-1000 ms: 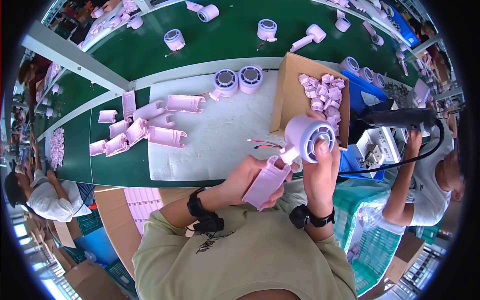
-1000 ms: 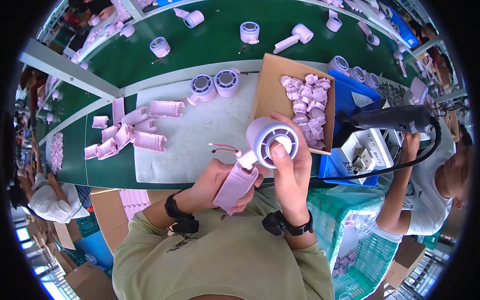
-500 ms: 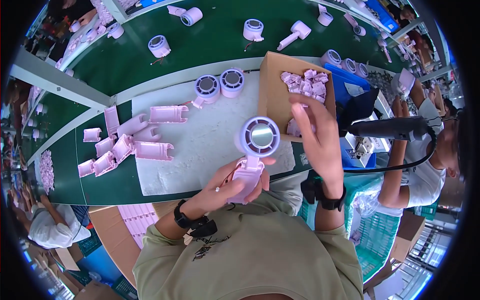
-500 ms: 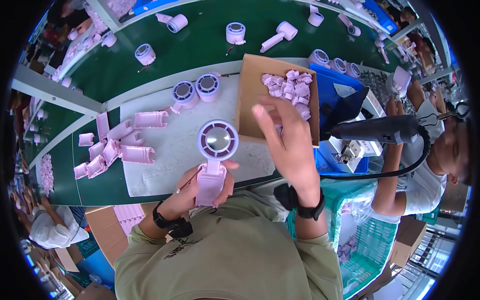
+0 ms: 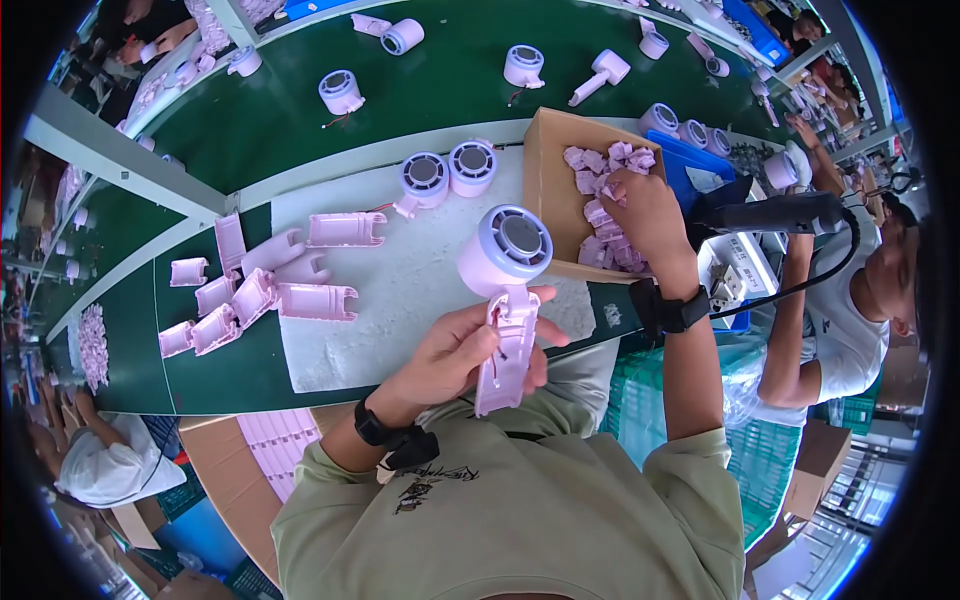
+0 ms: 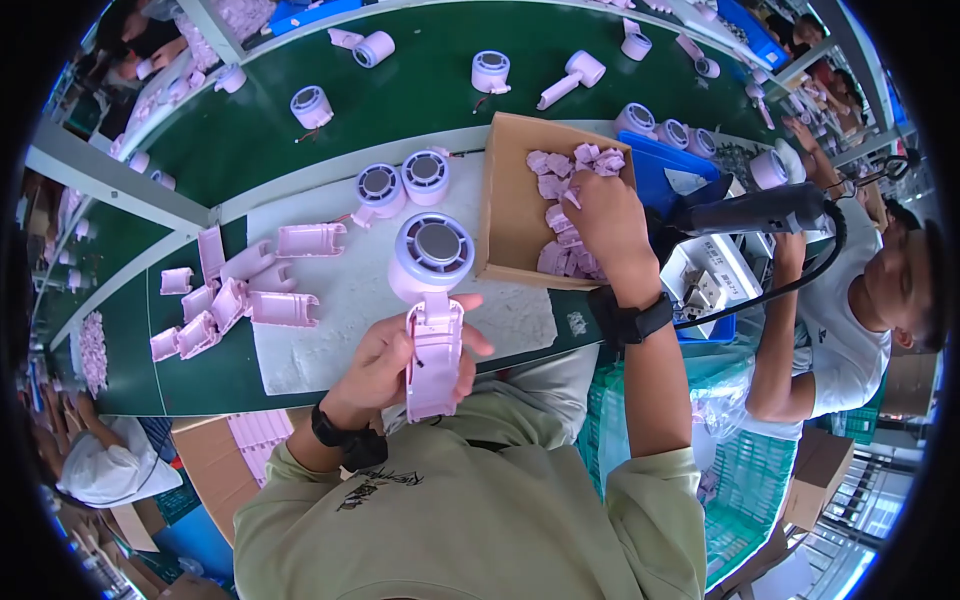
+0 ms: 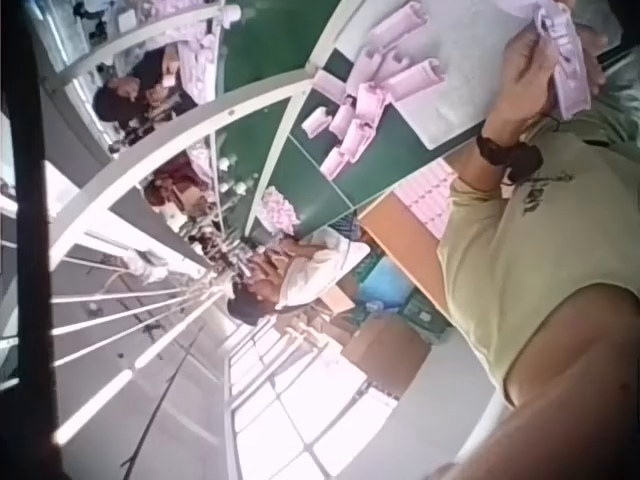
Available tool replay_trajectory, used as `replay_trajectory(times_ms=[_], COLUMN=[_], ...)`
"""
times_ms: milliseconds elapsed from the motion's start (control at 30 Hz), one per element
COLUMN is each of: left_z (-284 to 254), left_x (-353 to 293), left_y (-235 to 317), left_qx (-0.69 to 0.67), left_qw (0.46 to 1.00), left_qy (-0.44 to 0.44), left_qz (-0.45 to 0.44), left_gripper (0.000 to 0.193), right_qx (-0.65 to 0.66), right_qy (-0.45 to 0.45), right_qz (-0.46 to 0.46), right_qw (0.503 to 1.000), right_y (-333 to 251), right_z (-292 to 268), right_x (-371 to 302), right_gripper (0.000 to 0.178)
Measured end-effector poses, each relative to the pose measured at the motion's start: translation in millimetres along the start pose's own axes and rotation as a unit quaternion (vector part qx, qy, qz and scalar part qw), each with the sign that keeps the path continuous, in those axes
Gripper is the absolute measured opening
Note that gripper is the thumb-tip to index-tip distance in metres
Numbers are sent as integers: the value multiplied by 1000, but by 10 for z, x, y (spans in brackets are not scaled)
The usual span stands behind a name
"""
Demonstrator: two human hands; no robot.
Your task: The person assembles handheld fans by fitting a fan motor into a plastic housing and snapping a small pink component into the joint. They then use a power screwdriver to drive a screw into the assembly before placing the fan onto the conveyor belt.
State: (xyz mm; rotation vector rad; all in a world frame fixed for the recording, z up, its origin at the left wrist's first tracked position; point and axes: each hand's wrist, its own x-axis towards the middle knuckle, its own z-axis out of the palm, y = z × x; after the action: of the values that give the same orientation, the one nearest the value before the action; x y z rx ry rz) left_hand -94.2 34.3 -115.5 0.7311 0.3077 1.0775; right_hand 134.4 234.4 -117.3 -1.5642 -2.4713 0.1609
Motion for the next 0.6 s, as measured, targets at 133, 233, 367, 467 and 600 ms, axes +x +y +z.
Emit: replay_trajectory(times_ms=[133, 233, 367, 467, 600], left_z=[40, 67, 50, 51, 131], left_x=[64, 86, 115, 120, 148], left_y=[-18, -68, -152, -224, -236], left_qx=[92, 117, 181, 316, 336], left_qw=[995, 990, 975, 937, 931], left_qy=[35, 74, 113, 125, 129], left_qz=[4, 23, 54, 81, 65], left_gripper=[54, 52, 49, 48, 46], right_qx=[124, 412, 598, 497, 355], right_qy=[65, 116, 16, 74, 143], right_qz=[-23, -10, 19, -52, -108], right_qw=[990, 904, 801, 863, 918], right_y=[-316, -704, -1101, -1169, -1175], right_z=[-262, -484, -485, -352, -331], right_x=[-117, -457, -1092, -1147, -1226], right_gripper=[23, 20, 26, 27, 29])
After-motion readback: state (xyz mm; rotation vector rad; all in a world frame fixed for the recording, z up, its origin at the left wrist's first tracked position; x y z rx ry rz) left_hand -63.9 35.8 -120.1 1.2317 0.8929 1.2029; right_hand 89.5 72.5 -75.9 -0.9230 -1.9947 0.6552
